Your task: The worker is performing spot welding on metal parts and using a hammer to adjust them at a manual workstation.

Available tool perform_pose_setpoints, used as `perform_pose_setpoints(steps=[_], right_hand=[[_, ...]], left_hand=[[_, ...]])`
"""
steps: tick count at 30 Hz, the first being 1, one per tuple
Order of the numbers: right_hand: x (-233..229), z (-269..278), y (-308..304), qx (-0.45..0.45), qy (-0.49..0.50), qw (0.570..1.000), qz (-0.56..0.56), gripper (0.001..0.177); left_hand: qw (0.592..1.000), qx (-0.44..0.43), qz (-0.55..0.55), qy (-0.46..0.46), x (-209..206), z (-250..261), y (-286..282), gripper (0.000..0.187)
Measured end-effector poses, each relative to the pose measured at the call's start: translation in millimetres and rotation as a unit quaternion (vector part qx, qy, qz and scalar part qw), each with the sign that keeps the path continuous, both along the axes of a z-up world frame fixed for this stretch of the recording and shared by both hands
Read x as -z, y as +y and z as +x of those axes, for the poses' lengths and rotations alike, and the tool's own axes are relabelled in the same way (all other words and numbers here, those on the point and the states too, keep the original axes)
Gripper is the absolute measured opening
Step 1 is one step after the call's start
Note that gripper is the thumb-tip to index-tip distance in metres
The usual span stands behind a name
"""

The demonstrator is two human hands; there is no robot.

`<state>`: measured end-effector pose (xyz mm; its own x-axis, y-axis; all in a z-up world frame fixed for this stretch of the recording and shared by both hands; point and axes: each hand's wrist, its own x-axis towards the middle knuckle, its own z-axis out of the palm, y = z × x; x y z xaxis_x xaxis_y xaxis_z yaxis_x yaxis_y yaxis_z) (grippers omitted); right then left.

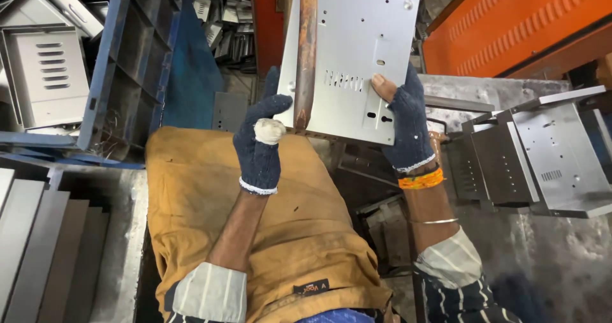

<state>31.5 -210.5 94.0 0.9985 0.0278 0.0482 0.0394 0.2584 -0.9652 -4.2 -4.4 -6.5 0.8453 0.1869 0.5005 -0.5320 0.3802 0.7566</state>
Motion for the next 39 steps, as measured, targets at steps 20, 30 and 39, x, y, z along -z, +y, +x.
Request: perform_pose_setpoints(steps=[20,30,39], right_hand=[[-3,51,-27,-0.088,-0.011,0.993,-0.072,0.053],[17,59,-27,-0.092,0.02,0.993,-0.072,0.052],[5,34,19,-0.039,0.008,0.999,-0.017,0.05]], left_hand=[[0.986,-0.067,0.142,0.063,-13,-14,-13,0.052],[0.978,-0.097,0.177,0.052,-20,-26,-7,0.07],[0.992,-0.01,0.095,0.078,-5,-17,30,0.079]])
